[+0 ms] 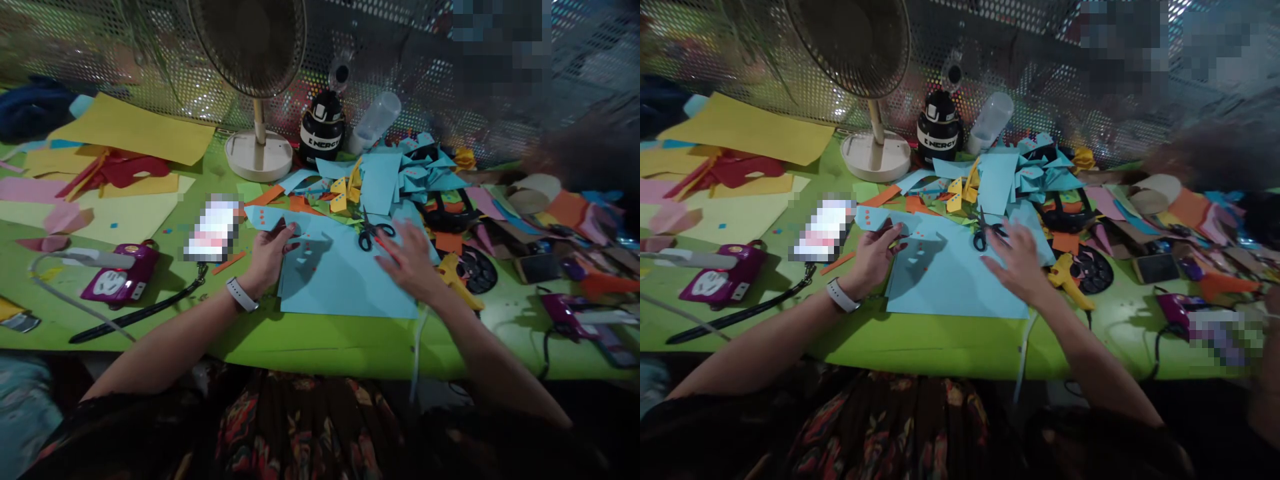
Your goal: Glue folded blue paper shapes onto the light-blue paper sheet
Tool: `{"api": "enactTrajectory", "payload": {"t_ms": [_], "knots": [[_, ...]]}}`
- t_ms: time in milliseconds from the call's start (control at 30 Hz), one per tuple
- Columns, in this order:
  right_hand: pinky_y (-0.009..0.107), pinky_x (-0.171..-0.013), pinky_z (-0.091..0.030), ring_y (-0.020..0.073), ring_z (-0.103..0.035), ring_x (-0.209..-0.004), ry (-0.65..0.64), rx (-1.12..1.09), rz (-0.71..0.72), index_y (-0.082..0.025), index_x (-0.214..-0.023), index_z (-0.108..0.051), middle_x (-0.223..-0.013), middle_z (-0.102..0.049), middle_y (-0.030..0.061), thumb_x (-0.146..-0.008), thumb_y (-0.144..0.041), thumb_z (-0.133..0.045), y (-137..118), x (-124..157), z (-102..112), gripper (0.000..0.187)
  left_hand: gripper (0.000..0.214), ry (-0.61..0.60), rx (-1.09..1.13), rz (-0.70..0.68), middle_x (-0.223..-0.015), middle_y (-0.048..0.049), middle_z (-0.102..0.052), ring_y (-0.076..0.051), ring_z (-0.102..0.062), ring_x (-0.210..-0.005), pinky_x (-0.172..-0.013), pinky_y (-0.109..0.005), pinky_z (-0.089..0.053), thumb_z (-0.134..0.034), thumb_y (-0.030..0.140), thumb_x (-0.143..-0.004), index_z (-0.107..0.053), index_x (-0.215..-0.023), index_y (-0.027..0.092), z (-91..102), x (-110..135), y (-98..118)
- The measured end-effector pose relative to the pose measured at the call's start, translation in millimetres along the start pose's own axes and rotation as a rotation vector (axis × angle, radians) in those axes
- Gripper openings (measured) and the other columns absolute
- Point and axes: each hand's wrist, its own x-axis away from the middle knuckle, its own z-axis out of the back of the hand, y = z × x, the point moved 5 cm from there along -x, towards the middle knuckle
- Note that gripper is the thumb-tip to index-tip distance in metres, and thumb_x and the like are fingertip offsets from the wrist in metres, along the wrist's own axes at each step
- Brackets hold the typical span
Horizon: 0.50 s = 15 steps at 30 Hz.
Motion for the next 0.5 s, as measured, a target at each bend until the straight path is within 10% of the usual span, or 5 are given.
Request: {"api": "enactTrajectory", "payload": {"t_ms": [167,500], "knots": [[0.059,-0.118,-0.019,0.0345,-0.013,-0.151,-0.243,-0.069,0.234,-0.027,-0.148,-0.042,-0.163,-0.02,0.0115,-0.093,-0.067,-0.037,-78,-38,-38,0.069,0.027,0.005,0.001,-0.016,-0.084,-0.0015,-0.071,-0.013,-0.067,-0.072,-0.062,-0.023,-0.054,-0.084,0.029,-0.064,-0.067,-0.082,0.018,1.6,-1,1],[0.058,-0.12,-0.014,0.0328,-0.011,-0.151,-0.251,-0.131,0.303,-0.027,-0.141,-0.052,-0.164,-0.019,0.0091,-0.093,-0.066,-0.039,-99,-67,-59,0.064,0.025,0.003,0.008,0.003,-0.09,-0.0042,-0.072,-0.015,-0.067,-0.074,-0.064,-0.027,-0.054,-0.084,0.03,-0.066,-0.069,-0.083,0.018,3.2,-1,-1]]}}
